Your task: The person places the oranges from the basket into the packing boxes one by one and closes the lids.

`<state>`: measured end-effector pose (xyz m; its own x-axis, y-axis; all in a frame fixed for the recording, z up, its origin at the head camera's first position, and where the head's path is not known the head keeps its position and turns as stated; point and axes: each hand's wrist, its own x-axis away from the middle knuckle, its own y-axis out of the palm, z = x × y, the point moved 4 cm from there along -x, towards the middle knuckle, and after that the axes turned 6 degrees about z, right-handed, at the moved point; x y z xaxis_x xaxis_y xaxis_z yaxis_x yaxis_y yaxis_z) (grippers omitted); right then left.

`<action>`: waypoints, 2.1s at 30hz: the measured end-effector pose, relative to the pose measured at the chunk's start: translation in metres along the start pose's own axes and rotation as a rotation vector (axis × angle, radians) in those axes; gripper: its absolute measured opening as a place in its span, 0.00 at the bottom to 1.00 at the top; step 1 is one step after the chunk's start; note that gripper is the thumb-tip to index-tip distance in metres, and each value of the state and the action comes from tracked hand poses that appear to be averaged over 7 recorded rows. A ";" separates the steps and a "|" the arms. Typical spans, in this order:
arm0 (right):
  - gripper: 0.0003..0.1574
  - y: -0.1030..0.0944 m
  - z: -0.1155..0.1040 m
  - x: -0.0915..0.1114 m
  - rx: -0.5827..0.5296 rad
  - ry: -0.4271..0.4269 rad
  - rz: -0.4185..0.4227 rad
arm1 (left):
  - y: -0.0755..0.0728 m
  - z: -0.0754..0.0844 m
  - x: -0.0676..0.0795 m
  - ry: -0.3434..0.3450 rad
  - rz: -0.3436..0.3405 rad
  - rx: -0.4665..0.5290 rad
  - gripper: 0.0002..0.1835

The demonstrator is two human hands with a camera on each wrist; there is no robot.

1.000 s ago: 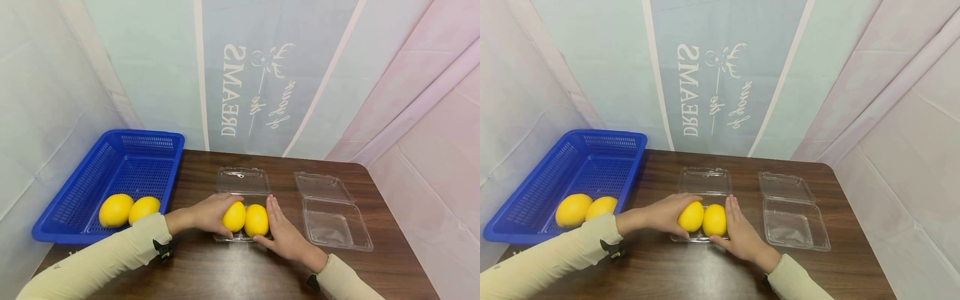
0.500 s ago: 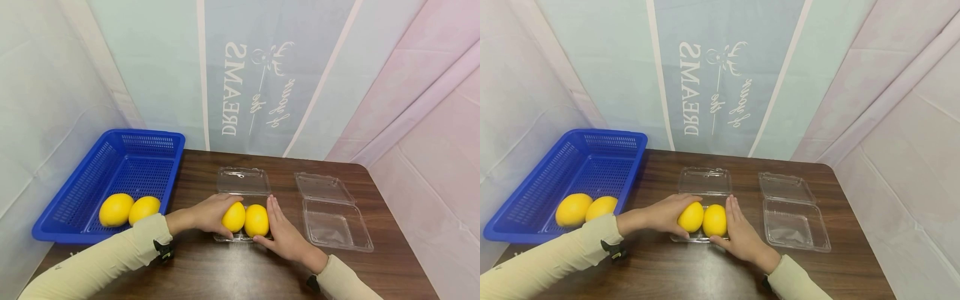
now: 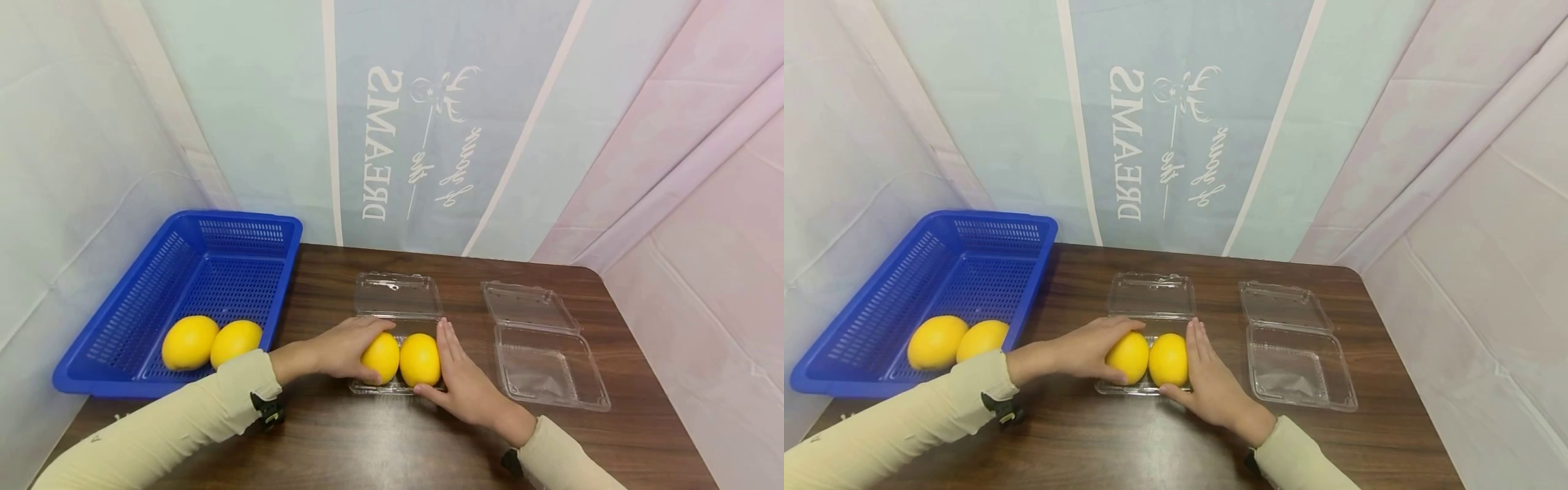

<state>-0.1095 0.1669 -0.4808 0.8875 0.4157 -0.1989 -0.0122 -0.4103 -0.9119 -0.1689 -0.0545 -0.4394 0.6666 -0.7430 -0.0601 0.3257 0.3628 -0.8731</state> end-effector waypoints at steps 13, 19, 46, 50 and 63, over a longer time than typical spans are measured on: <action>0.72 -0.001 0.001 -0.001 -0.022 -0.012 -0.017 | -0.002 -0.003 0.001 -0.011 0.052 0.051 0.37; 0.72 -0.003 0.001 0.000 -0.054 0.011 -0.040 | -0.010 -0.002 0.004 -0.071 0.161 0.119 0.33; 0.65 -0.024 -0.002 -0.015 -0.034 0.049 -0.045 | -0.011 -0.008 0.015 -0.738 0.431 0.954 0.40; 0.63 -0.031 -0.002 -0.020 -0.081 0.100 -0.051 | -0.012 -0.007 0.015 -0.760 0.420 1.023 0.40; 0.59 -0.034 0.006 -0.039 -0.320 0.389 -0.101 | -0.012 0.001 0.017 -0.806 0.552 1.173 0.37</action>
<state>-0.1469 0.1693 -0.4445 0.9835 0.1581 0.0879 0.1696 -0.6367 -0.7522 -0.1609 -0.0706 -0.4288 0.9287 -0.0154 0.3705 -0.0061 0.9984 0.0569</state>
